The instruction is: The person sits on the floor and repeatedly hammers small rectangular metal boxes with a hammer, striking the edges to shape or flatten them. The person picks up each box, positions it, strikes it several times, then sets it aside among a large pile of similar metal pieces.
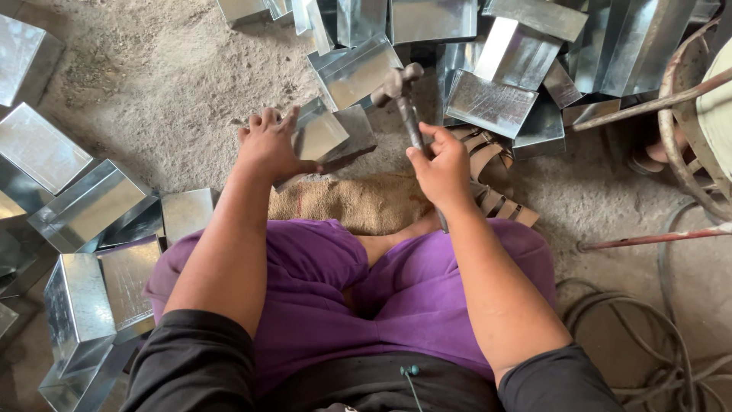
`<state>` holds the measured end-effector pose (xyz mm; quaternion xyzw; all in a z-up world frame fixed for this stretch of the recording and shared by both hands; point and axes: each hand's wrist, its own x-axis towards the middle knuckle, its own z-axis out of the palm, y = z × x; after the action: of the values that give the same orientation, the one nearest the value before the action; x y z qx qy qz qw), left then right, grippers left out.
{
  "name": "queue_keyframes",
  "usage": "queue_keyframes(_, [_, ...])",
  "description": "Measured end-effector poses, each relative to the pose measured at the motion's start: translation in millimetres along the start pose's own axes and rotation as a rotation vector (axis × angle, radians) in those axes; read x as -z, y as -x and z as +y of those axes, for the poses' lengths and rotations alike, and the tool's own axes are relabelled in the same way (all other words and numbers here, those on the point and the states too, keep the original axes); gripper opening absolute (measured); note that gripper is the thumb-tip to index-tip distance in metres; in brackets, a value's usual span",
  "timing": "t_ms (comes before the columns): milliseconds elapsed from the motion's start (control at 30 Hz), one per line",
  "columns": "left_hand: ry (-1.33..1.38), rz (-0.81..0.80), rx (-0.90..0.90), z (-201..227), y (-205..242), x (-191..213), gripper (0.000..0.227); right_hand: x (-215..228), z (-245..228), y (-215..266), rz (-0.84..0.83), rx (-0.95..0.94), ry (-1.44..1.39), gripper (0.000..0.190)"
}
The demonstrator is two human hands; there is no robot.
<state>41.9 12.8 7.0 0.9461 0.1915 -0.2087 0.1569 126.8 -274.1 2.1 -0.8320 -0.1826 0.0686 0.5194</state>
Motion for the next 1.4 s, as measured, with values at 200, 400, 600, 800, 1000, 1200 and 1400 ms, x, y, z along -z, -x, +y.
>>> queue_keyframes(200, [0.083, 0.162, 0.079, -1, -21, -16, 0.11, 2, 5, 1, 0.011, -0.195, -0.088, 0.043])
queue_keyframes(400, [0.166, 0.216, 0.207, -17, -56, -45, 0.037, -23, 19, -3, -0.127, -0.077, 0.274, 0.042])
queue_keyframes(600, [0.499, 0.475, -0.012, -24, -49, -42, 0.026, -20, -5, 1, -0.155, -0.24, 0.386, 0.049])
queue_keyframes(800, [0.845, 0.616, -0.274, 7, -48, -64, 0.045, 27, -66, 18, 0.107, 0.372, 0.294, 0.045])
queue_keyframes(1000, [0.715, 0.663, -0.282, 26, -54, -82, 0.05, 90, -146, 31, 0.343, 0.821, -0.152, 0.013])
queue_keyframes(1200, [0.715, 0.612, -0.234, 29, -48, -77, 0.047, 57, -176, 20, 0.402, 0.977, -0.19, 0.011])
queue_keyframes(1400, [0.698, 0.573, -0.21, 30, -47, -74, 0.046, -6, -138, 7, -0.082, 0.651, 0.453, 0.025])
